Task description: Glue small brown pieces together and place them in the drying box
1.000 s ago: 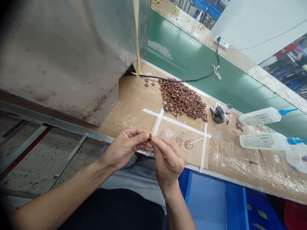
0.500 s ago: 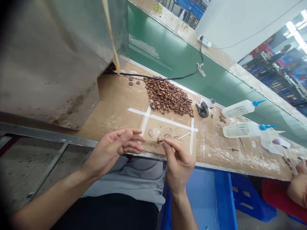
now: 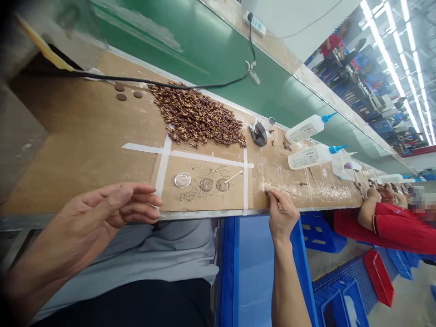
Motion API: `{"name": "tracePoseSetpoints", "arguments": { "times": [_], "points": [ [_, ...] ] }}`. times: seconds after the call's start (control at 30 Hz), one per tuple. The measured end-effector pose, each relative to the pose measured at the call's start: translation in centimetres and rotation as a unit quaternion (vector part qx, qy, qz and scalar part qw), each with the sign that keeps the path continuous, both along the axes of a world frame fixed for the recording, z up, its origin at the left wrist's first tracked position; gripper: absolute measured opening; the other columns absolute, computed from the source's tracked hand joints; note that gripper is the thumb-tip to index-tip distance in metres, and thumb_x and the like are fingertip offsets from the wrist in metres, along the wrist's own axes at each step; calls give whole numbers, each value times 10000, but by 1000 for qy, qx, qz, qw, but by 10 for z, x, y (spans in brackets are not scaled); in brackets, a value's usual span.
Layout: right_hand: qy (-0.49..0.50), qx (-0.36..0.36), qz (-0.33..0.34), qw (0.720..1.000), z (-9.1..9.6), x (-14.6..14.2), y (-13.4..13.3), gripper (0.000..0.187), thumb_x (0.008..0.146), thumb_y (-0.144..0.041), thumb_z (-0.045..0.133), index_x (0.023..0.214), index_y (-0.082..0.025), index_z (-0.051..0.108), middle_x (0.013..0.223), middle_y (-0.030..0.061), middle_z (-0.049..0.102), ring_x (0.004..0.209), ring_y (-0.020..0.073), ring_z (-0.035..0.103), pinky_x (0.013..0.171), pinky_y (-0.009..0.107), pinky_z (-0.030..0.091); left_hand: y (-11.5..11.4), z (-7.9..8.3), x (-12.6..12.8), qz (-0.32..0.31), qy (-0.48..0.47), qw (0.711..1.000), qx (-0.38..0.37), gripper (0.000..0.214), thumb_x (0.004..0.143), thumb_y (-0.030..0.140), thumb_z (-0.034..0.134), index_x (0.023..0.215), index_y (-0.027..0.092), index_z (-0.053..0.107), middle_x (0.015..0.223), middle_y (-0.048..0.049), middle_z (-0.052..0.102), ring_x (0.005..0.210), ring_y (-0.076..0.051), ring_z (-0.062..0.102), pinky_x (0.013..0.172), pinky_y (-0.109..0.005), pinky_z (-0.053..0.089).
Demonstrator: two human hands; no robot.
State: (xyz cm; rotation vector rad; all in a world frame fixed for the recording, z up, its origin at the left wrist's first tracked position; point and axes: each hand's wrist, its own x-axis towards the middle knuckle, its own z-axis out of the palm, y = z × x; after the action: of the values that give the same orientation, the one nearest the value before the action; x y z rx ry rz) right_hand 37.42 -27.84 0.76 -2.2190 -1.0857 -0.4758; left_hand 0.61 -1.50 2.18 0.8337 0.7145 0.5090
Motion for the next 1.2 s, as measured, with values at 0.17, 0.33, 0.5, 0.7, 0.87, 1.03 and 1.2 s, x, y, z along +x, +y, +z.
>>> {"name": "tracePoseSetpoints", "arguments": {
  "times": [0.17,0.33,0.5,0.7,0.87,1.03,1.2],
  "points": [
    [7,-19,9,1000,2,9,-1,249,1121,-451,775,1119,-250,921,1085,66,905,1009,283,870,956,405,667,-1,-2,1,25,23,999,12,342,1001,551,916,1131,237,954,1010,-100,929,800,-282,893,774,-326,765],
    [9,-38,11,999,6,12,-1,269,1125,-467,756,1106,-253,918,1090,72,903,1007,290,865,943,410,666,-1,-2,4,31,36,999,14,349,988,566,931,1112,241,959,1031,-92,935,802,-275,894,782,-326,765],
    [15,-38,12,999,5,9,-2,250,1130,-441,752,1101,-255,917,1090,68,899,1018,281,860,948,401,650,-1,1,5,25,38,999,22,349,1007,564,920,1126,237,953,1021,-62,935,805,-261,889,789,-316,760],
    [42,-41,17,998,8,12,2,207,1109,-389,762,1087,-257,919,1090,60,901,1011,268,857,925,389,637,1,4,6,10,25,999,26,369,969,585,950,1113,245,946,1002,-81,931,800,-245,887,799,-297,757],
    [63,-6,22,998,25,-9,8,215,1102,-400,772,1055,-255,924,1079,60,903,1009,263,859,947,396,653,1,6,4,-14,29,999,43,383,942,561,979,1114,221,937,1049,-121,932,859,-270,896,822,-299,749],
    [297,188,3,936,32,-101,20,199,1024,-413,929,1157,-264,925,1061,57,901,947,253,861,888,375,702,-28,19,16,-124,41,985,114,305,1031,502,898,1108,210,939,983,-107,917,866,-258,875,839,-322,722],
    [502,250,70,825,44,-184,36,141,1030,-340,957,1163,-302,927,1070,40,893,912,211,850,866,315,722,-52,38,31,-225,43,923,309,167,1106,365,792,1114,261,922,998,-40,914,912,-221,862,846,-288,652]
  ]
}}
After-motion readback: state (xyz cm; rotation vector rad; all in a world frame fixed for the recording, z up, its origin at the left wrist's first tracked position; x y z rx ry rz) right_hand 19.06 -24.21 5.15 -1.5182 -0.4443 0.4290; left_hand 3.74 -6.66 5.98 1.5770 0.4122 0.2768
